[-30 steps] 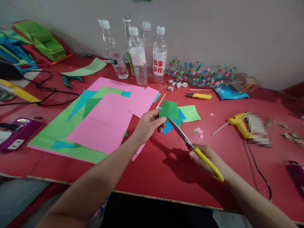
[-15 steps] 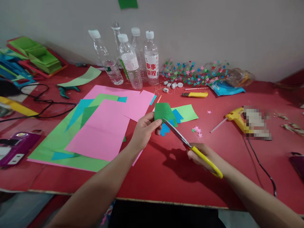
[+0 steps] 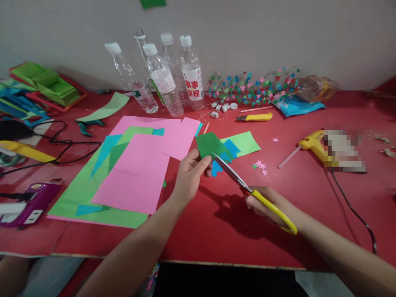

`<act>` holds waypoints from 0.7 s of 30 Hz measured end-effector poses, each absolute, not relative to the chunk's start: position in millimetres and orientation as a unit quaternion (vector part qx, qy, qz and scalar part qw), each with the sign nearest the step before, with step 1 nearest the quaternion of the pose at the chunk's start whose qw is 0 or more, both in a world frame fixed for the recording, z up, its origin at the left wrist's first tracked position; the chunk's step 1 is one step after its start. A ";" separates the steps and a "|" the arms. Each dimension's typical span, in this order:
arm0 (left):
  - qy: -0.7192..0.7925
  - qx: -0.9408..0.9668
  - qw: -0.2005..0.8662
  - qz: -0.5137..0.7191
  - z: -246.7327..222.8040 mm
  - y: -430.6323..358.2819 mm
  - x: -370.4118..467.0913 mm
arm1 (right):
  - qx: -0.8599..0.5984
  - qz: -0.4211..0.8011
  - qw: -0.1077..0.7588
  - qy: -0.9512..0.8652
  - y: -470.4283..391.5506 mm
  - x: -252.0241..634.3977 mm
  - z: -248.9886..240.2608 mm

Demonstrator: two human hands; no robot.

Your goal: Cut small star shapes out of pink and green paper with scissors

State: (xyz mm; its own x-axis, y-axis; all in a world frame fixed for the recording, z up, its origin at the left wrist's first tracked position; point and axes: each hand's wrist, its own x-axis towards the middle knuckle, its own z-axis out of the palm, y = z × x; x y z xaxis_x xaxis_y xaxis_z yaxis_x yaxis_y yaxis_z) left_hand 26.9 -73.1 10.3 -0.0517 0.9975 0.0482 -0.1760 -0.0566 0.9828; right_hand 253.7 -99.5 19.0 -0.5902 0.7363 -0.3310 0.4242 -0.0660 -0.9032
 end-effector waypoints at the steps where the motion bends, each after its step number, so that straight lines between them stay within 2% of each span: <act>1: 0.456 0.448 0.515 0.571 9.9 -74.2 28.9 | -0.436 0.593 0.137 -0.663 -101.3 252.2 18.6; 15: 0.450 0.387 0.539 0.598 6.5 -79.8 40.6 | -0.471 0.647 0.148 -0.581 -111.1 241.6 11.2; 21: 0.449 0.377 0.548 0.596 5.5 -79.5 40.8 | -0.464 0.614 0.147 -0.621 -111.3 242.0 8.7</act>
